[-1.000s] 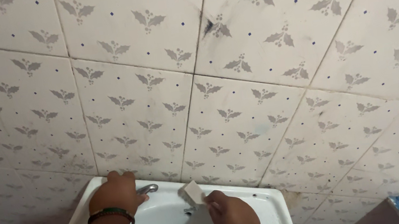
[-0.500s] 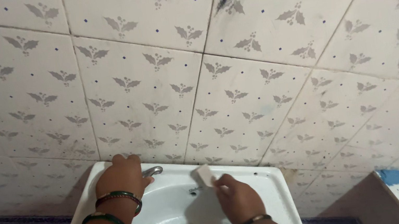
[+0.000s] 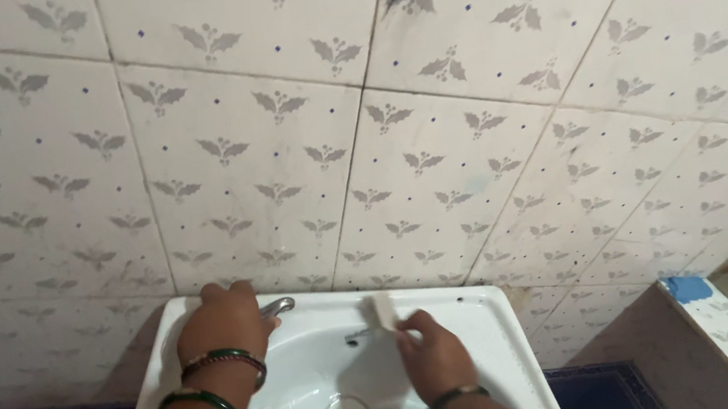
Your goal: The person scrubs the sink and wall tiles with a brush, then turns on the faucet and washes their hands in the sink.
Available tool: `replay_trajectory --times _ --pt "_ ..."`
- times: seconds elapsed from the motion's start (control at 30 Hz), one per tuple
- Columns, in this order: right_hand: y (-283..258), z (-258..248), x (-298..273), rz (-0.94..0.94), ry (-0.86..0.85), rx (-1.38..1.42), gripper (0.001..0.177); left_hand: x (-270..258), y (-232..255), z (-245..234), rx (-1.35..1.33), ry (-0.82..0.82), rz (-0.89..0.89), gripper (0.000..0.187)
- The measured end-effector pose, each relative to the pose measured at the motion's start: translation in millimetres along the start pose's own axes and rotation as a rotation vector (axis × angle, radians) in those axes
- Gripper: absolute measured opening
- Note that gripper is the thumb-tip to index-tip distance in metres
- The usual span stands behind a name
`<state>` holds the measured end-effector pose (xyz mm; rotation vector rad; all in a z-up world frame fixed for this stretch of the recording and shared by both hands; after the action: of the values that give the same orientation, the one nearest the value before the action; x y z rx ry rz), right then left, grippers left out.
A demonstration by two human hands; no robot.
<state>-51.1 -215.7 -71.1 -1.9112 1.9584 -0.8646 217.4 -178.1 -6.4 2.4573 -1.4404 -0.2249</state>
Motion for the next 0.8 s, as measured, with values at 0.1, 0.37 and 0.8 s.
replay_trajectory --times 0.1,0.37,0.8 --pt "5.6 -6.4 -7.7 0.014 0.067 0.008 0.020 -0.2 2.1 0.3 -0.044 0.014 -0.065 0.049" --pt "-57.8 36.6 -22.2 -0.250 -0.116 0.057 0.020 -0.7 -6.8 -13.9 -0.015 -0.115 0.117 0.046" --pt "-35.0 50.4 -47.0 -0.070 -0.241 0.043 0.026 -24.7 5.3 -12.4 0.223 0.006 0.418 0.030"
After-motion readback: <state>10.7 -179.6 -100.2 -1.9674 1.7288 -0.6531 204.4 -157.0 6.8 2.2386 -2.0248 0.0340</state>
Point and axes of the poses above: each hand's wrist, its own x-axis towards the middle knuckle, its own z-axis out of the palm, y = z × x, the point moved 4 cm from there along x, towards the middle knuckle, and after that the axes turned 11 degrees about y, right-handed, at the moved point
